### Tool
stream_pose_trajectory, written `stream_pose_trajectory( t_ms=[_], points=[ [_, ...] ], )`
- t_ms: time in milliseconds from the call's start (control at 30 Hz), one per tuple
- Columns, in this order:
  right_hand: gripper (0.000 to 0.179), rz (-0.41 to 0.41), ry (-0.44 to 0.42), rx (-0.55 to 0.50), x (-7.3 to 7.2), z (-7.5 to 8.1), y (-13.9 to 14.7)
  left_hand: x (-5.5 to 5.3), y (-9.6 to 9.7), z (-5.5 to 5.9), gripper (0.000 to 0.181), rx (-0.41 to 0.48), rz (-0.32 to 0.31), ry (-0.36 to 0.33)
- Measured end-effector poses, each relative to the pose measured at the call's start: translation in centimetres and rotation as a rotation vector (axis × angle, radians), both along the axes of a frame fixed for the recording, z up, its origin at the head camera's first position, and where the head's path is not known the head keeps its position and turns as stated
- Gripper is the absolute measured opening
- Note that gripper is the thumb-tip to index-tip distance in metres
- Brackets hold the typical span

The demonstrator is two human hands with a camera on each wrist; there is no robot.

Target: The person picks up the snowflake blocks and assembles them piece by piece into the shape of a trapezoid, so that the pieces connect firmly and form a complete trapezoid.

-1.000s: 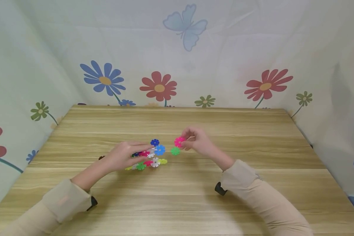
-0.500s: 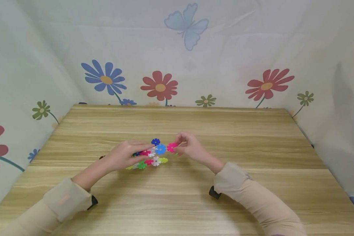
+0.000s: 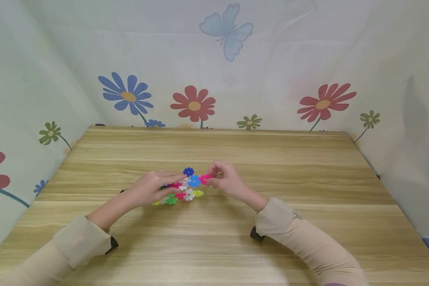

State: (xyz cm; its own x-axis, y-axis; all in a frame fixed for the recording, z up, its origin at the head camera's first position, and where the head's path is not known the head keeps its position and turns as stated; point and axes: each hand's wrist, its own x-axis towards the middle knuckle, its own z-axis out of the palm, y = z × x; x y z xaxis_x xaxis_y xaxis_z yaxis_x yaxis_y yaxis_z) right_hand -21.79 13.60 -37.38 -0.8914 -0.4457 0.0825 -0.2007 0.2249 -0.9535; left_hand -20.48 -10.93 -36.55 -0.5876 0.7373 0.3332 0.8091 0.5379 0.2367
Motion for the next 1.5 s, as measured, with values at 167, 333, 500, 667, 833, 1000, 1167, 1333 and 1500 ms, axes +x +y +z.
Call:
stream_pose_trajectory(
  t_ms=[167,333,500,667,833,1000,1167,1333,1500],
  points=[
    [0.01,-0.01,0.06,0.044,0.2,0.1,-0.1,0.0,0.0,0.0,0.042,0.023,-0.013,-0.013],
    [0.009,-0.022,0.099,0.064,0.4,0.5,-0.2,0.1,0.1,0.1,0.041,0.063,-0.016,-0.032],
    [0.009,-0.023,0.117,0.071,0.5,0.7,-0.2,0.1,0.4,-0.1,0.04,0.076,-0.053,-0.021],
    [0.008,-0.032,0.105,0.041,0.4,0.7,-0.1,0.1,0.5,-0.2,0.041,0.062,-0.033,-0.074],
    [0.011,-0.058,0.066,0.01,-0.1,0.7,0.2,0.1,0.9,0.0,0.045,0.026,0.038,-0.193],
    [0.013,-0.067,0.036,-0.021,-0.6,1.0,0.2,0.2,1.4,0.0,0.048,0.018,0.083,-0.269],
    [0.015,-0.062,0.046,-0.028,-1.1,1.1,0.2,0.2,1.9,-0.2,0.054,0.024,0.09,-0.313],
    [0.016,-0.041,0.066,-0.025,-1.5,1.1,0.1,-0.1,2.3,-0.6,0.062,0.053,0.074,-0.375],
    [0.016,-0.036,0.071,-0.022,-1.9,1.0,0.1,-0.2,2.7,-0.8,0.066,0.067,0.089,-0.433]
  ],
)
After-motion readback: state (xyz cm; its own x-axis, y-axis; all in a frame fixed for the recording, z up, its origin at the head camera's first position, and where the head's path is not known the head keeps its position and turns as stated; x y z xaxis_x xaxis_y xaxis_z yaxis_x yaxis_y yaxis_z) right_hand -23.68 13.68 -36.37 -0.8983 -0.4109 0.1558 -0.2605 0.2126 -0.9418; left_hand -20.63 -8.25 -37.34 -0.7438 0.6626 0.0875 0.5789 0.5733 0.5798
